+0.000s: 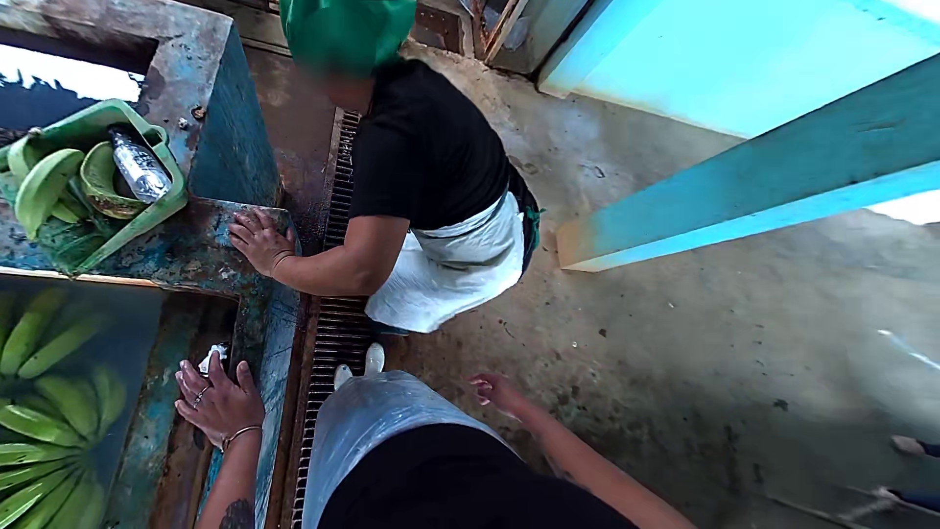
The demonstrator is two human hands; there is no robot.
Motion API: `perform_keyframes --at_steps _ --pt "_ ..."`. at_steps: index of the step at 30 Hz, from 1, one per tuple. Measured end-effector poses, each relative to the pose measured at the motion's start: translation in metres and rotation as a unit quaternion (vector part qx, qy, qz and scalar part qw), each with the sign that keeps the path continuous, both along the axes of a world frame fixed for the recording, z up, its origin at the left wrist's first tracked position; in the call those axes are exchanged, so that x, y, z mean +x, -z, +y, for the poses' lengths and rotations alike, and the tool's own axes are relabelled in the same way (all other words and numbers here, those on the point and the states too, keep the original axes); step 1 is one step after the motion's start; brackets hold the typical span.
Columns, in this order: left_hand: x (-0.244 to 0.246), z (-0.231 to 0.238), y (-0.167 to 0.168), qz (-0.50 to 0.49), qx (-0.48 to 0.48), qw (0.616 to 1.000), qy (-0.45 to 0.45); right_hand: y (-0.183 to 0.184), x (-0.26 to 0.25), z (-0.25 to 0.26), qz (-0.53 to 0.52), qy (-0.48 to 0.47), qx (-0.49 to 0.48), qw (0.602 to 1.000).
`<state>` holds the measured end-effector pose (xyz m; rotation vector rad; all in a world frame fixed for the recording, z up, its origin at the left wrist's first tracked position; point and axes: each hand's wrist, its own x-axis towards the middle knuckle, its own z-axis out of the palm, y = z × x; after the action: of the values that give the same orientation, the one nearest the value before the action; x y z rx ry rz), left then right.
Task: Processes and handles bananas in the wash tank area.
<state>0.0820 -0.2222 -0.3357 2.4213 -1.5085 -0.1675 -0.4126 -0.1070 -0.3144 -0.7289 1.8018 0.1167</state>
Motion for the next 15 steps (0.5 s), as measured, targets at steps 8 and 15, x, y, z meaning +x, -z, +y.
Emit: perform_keyframes --at_steps 8,15 --pt "-0.0005 -0.0019 -0.0011 -0.002 0.006 1.000 -0.004 -0.0013 0.0068 -0.0034 0.005 -0.014 0.002 1.000" --pt "0.0003 -0.0029 0.0002 -0.003 0.009 1.000 0.001 0.0025 0.0063 0.0011 0.000 -0.014 0.009 1.000"
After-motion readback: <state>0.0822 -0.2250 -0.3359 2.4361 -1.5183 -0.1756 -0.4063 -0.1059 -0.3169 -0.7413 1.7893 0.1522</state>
